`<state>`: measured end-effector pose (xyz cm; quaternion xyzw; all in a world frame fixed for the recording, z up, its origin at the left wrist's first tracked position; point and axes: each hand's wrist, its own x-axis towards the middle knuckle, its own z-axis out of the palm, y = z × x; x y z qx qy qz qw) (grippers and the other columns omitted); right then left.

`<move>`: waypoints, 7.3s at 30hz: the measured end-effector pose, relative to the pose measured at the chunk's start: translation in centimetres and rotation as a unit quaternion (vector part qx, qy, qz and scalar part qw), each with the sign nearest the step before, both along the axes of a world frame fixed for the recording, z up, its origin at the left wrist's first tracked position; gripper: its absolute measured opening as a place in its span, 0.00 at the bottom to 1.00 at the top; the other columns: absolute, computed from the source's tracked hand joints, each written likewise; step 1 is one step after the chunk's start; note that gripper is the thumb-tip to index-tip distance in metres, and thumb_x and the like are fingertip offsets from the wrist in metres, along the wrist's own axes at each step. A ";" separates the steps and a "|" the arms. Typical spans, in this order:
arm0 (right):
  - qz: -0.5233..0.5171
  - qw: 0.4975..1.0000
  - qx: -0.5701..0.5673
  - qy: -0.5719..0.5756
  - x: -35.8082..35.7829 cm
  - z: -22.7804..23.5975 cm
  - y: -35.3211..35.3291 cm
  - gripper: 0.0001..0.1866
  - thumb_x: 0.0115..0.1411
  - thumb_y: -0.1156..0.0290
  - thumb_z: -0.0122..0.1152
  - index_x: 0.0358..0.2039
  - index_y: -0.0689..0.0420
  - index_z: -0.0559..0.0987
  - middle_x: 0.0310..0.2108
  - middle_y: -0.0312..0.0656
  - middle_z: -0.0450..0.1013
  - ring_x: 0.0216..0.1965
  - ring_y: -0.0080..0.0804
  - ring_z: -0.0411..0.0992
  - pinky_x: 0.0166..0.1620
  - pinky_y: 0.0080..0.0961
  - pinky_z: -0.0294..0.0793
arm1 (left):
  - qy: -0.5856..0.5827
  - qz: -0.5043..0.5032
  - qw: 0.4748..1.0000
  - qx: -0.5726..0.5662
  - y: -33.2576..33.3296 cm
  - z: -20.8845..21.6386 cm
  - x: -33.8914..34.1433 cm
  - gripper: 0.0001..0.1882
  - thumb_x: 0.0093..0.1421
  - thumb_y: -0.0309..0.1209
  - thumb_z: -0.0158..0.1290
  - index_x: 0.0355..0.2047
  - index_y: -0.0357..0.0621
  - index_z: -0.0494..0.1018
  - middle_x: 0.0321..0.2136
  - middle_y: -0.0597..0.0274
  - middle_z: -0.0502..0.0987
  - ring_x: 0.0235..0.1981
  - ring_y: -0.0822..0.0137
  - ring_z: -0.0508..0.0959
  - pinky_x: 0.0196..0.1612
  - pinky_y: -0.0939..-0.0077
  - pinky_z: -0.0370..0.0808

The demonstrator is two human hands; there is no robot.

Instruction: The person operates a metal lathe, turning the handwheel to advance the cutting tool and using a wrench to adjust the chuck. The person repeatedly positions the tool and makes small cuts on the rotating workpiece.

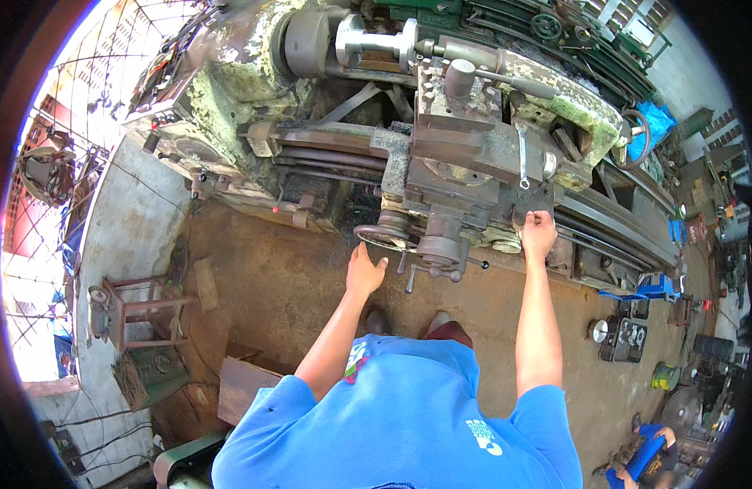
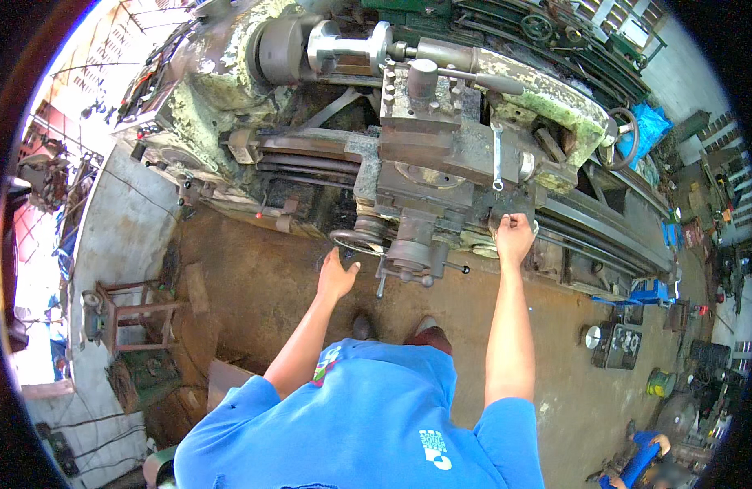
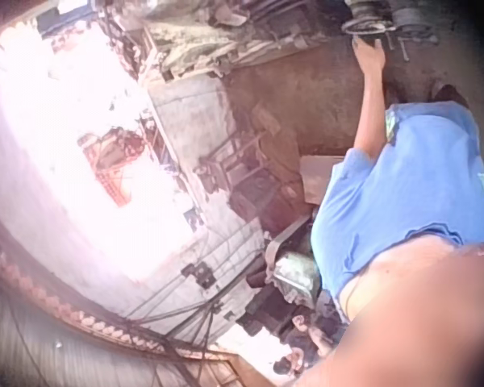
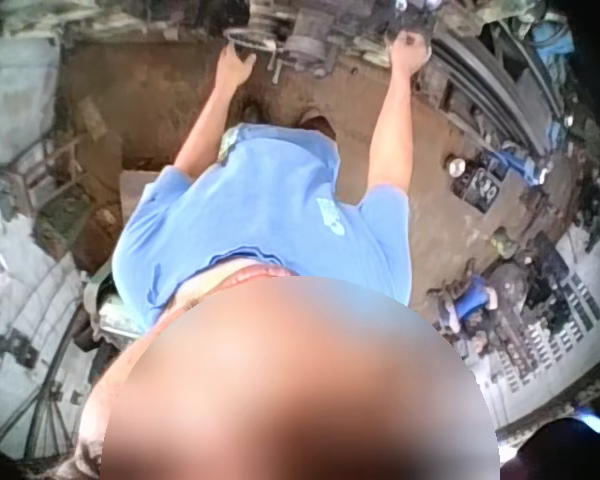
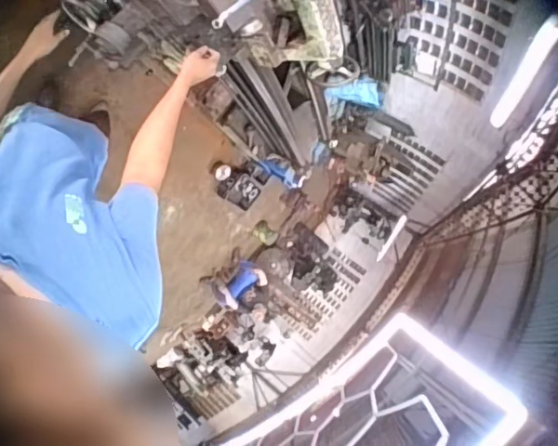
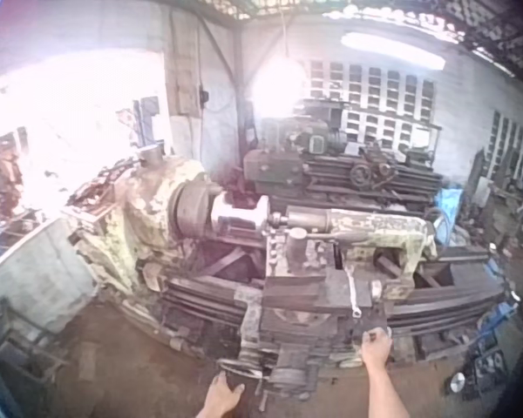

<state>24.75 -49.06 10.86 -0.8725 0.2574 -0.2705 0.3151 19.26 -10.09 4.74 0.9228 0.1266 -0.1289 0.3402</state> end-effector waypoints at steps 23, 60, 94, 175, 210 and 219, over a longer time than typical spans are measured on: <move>0.005 0.999 0.045 0.025 0.4 -0.8 -0.8 0.09 0.55 0.66 0.64 0.30 0.58 0.79 0.23 0.45 0.78 0.25 0.38 0.77 0.32 0.32 0.74 | 0.066 0.052 0.996 -0.028 -2.1 -2.0 7.2 0.67 0.48 0.63 0.60 0.65 0.22 0.36 0.68 0.32 0.38 0.71 0.47 0.42 0.69 0.64 0.50; -0.006 0.995 0.096 -0.010 0.0 -1.9 -1.4 0.08 0.55 0.68 0.64 0.30 0.59 0.79 0.21 0.42 0.77 0.22 0.31 0.75 0.30 0.28 0.72 | 0.077 0.037 0.996 -0.024 -0.3 -5.1 7.9 0.67 0.50 0.64 0.57 0.65 0.23 0.32 0.68 0.35 0.36 0.67 0.47 0.55 0.56 0.66 0.72; -0.016 0.996 0.093 -0.003 -0.2 -1.8 -1.4 0.08 0.55 0.66 0.64 0.30 0.58 0.79 0.18 0.42 0.75 0.20 0.31 0.73 0.29 0.30 0.70 | 0.115 0.019 0.991 -0.066 0.6 -3.5 8.2 0.68 0.50 0.67 0.55 0.65 0.21 0.33 0.67 0.31 0.37 0.69 0.46 0.48 0.68 0.65 0.53; -0.016 0.994 0.110 -0.010 -0.1 -1.9 -1.5 0.09 0.55 0.67 0.64 0.29 0.60 0.79 0.19 0.40 0.75 0.20 0.28 0.72 0.29 0.27 0.71 | 0.101 0.026 0.994 0.042 -1.4 -0.4 7.7 0.59 0.52 0.61 0.58 0.64 0.23 0.45 0.63 0.31 0.55 0.66 0.47 0.58 0.65 0.64 0.61; -0.028 0.996 0.090 0.004 0.1 -1.2 -1.1 0.08 0.55 0.66 0.64 0.30 0.58 0.79 0.20 0.43 0.77 0.22 0.34 0.76 0.30 0.30 0.72 | 0.204 0.288 0.857 -0.377 -1.9 -5.2 11.2 0.32 0.62 0.35 0.43 0.56 0.36 0.37 0.27 0.51 0.75 0.17 0.63 0.75 0.28 0.56 0.79; -0.022 0.995 0.099 0.000 0.3 -1.3 -1.3 0.08 0.56 0.68 0.63 0.29 0.59 0.79 0.19 0.42 0.76 0.21 0.30 0.74 0.29 0.29 0.72 | 0.111 0.313 0.717 -0.613 5.3 -10.4 6.3 0.22 0.66 0.44 0.49 0.53 0.45 0.61 0.22 0.58 0.70 0.23 0.62 0.73 0.35 0.52 0.78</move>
